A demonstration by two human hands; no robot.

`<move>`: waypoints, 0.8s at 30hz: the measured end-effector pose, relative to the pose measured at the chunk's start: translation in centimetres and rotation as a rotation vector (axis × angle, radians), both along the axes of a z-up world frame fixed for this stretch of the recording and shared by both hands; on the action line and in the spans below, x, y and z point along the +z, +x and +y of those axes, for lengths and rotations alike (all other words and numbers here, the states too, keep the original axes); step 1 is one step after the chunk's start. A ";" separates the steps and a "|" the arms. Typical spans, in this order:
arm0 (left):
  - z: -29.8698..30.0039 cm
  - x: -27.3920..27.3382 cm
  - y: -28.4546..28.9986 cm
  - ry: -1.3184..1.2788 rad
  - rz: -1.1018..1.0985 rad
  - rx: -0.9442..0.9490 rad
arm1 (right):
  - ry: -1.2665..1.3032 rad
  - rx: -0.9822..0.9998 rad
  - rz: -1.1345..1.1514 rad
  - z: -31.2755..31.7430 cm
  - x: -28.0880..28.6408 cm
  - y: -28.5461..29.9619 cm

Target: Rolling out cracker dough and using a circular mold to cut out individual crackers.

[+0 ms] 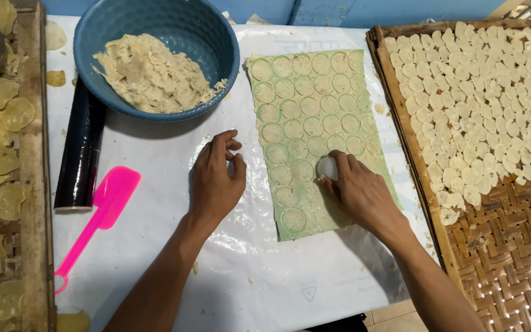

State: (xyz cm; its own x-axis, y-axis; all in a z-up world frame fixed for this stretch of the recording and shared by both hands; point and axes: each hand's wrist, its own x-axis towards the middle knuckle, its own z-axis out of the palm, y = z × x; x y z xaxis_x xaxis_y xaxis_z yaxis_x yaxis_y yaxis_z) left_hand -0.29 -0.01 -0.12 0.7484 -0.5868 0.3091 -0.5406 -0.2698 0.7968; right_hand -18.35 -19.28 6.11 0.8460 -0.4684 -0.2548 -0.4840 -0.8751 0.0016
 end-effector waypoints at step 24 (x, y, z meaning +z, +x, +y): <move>0.0 0.5 -0.2 -0.021 0.007 -0.001 | 0.038 -0.037 0.043 -1.6 -3.4 0.3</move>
